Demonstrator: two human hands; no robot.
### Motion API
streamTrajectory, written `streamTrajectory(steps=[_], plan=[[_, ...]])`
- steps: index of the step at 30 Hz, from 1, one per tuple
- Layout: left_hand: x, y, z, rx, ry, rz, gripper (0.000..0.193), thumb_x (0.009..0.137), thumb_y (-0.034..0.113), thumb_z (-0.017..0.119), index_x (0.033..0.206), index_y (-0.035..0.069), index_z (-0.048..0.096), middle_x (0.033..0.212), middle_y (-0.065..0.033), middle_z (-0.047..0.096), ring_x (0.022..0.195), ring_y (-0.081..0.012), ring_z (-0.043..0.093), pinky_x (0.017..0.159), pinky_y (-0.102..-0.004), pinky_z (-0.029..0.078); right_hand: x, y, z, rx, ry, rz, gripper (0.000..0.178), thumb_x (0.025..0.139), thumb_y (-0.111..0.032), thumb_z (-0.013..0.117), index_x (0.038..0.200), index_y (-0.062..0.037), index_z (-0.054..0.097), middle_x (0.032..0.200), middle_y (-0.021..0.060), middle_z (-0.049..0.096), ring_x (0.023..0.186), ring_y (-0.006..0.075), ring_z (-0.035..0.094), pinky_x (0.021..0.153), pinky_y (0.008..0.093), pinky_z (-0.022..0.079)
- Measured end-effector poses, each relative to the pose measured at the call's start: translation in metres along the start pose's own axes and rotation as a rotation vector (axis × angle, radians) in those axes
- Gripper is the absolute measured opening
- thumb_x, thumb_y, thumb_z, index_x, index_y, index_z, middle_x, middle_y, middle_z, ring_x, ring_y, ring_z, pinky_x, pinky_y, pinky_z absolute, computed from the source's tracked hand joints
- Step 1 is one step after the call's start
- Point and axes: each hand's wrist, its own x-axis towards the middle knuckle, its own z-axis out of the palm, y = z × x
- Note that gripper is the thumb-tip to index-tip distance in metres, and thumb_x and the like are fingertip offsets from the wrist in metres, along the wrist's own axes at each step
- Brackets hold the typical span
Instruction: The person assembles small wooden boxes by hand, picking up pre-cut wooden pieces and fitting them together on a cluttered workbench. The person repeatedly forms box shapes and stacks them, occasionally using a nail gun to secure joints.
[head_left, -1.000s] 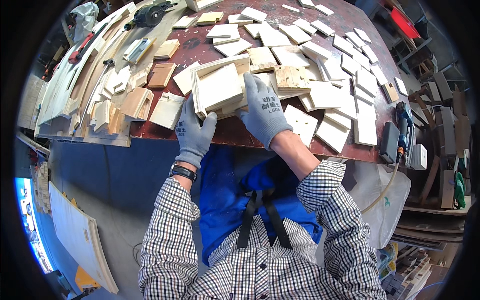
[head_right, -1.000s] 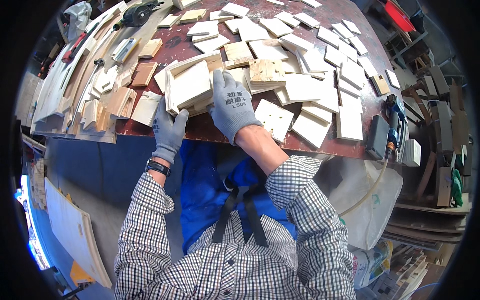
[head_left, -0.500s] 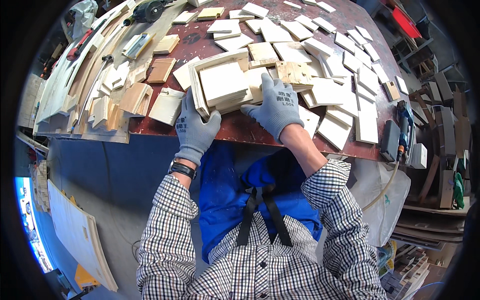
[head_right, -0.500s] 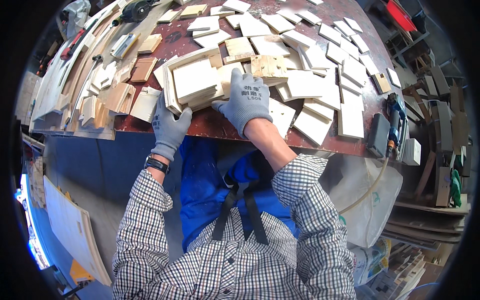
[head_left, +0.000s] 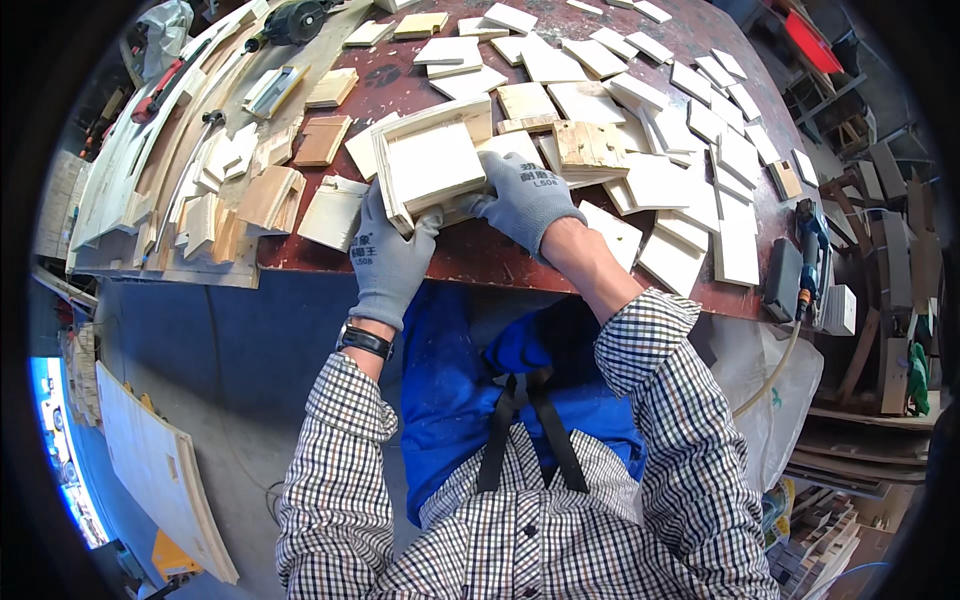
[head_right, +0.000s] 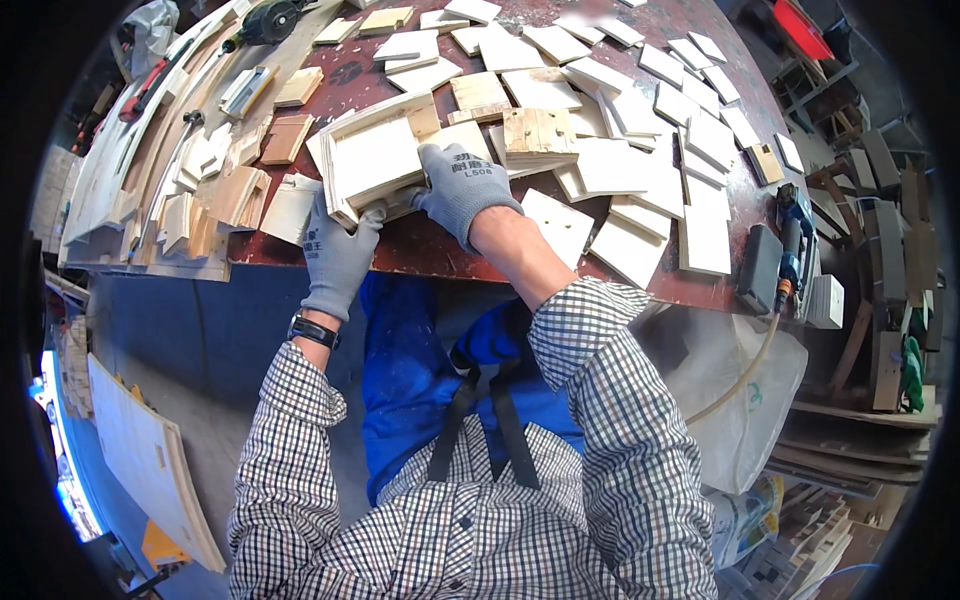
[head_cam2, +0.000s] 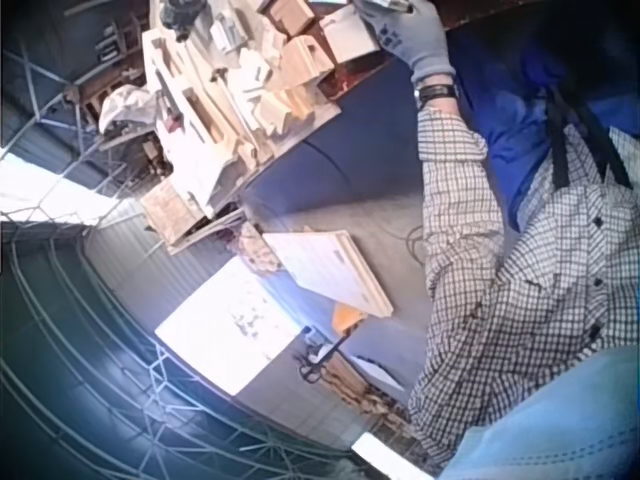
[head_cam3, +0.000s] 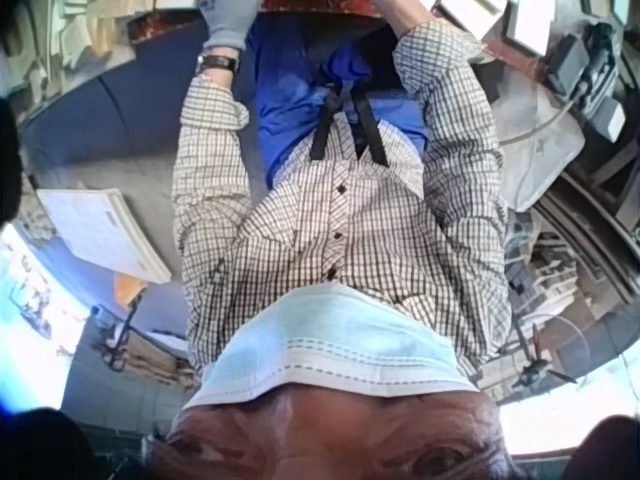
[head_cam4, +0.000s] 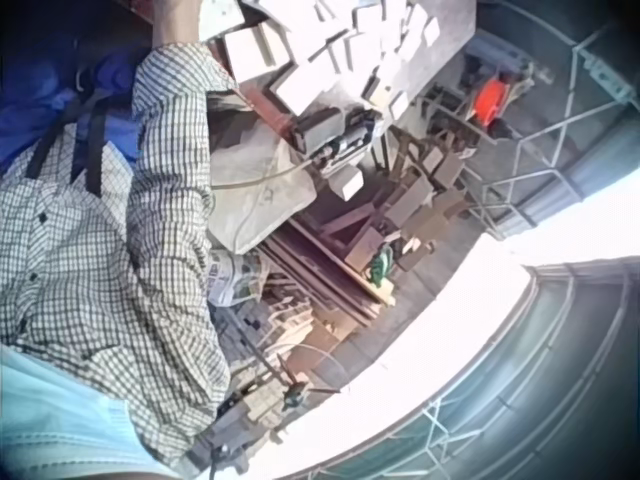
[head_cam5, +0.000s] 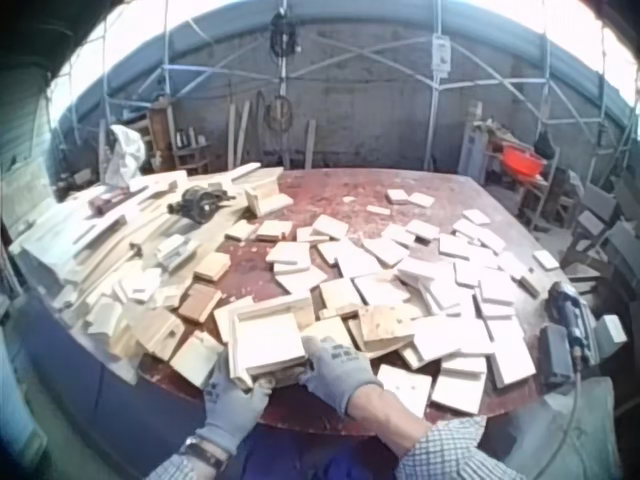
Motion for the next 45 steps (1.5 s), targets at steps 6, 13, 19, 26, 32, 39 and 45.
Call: streamTrajectory(steps=[6,13,19,26,32,39,45], plan=[[0.0,0.0,-0.001,0.047,0.009,-0.004,0.075,0.091,0.036,0.079,0.149,0.002,0.045,0.131,-0.0215,0.062,0.12,-0.0382,0.066,0.1,-0.0466,0.056,0.0,0.0,0.006,-0.1,0.019,-0.039,0.053,0.095,-0.039,0.074,0.133,-0.0066,0.056,0.122,0.0224,0.067,0.113,0.0403,0.069,0.094,0.05,0.057],[0.0,0.003,0.0,0.027,0.004,-0.061,0.076,0.088,0.04,0.083,0.145,0.003,0.048,0.13,-0.0211,0.063,0.117,-0.0383,0.067,0.098,-0.047,0.056,0.004,-0.001,-0.008,-0.059,-0.074,-0.02,0.057,0.093,-0.037,0.077,0.138,-0.0099,0.056,0.129,0.0227,0.067,0.119,0.0392,0.068,0.096,0.0497,0.056],[0.0,0.001,0.002,0.041,0.001,-0.064,0.076,0.088,0.045,0.083,0.142,0.003,0.049,0.128,-0.0207,0.063,0.114,-0.0394,0.067,0.097,-0.0478,0.056,0.0,-0.005,-0.003,-0.096,-0.028,0.033,0.051,0.091,-0.032,0.08,0.132,-0.0105,0.059,0.126,0.0194,0.068,0.117,0.0378,0.069,0.094,0.0496,0.057],[-0.001,-0.001,0.001,0.012,0.007,-0.058,0.077,0.085,0.047,0.085,0.138,0.003,0.052,0.123,-0.0203,0.065,0.113,-0.0397,0.067,0.097,-0.0486,0.055,-0.002,-0.006,-0.001,-0.058,-0.037,0.029,0.047,0.091,-0.032,0.079,0.128,-0.0089,0.062,0.128,0.0165,0.067,0.118,0.0369,0.069,0.096,0.0501,0.056],[0.0,0.005,0.002,-0.003,0.039,-0.104,0.073,0.079,0.039,0.089,0.134,0.004,0.056,0.121,-0.0198,0.067,0.111,-0.0402,0.067,0.099,-0.0493,0.053,0.002,-0.002,-0.003,-0.017,-0.077,0.025,0.044,0.094,-0.031,0.072,0.132,-0.0108,0.064,0.132,0.0186,0.067,0.121,0.0381,0.067,0.101,0.0505,0.055],[0.001,0.007,0.0,0.001,0.038,-0.13,0.075,0.077,0.04,0.09,0.134,0.004,0.056,0.118,-0.0199,0.069,0.111,-0.0388,0.068,0.099,-0.0487,0.054,0.003,-0.002,-0.015,0.105,-0.147,0.048,0.044,0.095,-0.027,0.068,0.135,-0.009,0.064,0.13,0.0218,0.069,0.123,0.0395,0.067,0.104,0.0477,0.054],[0.006,0.01,0.002,-0.041,0.019,-0.136,0.089,0.076,0.043,0.091,0.144,0.003,0.051,0.128,-0.0223,0.068,0.119,-0.0398,0.067,0.102,-0.0477,0.053,-0.028,0.029,-0.014,0.483,-0.018,-0.008,0.039,0.1,-0.012,0.061,0.139,-0.0053,0.061,0.118,0.0205,0.07,0.103,0.0321,0.07,0.093,0.0407,0.058]])
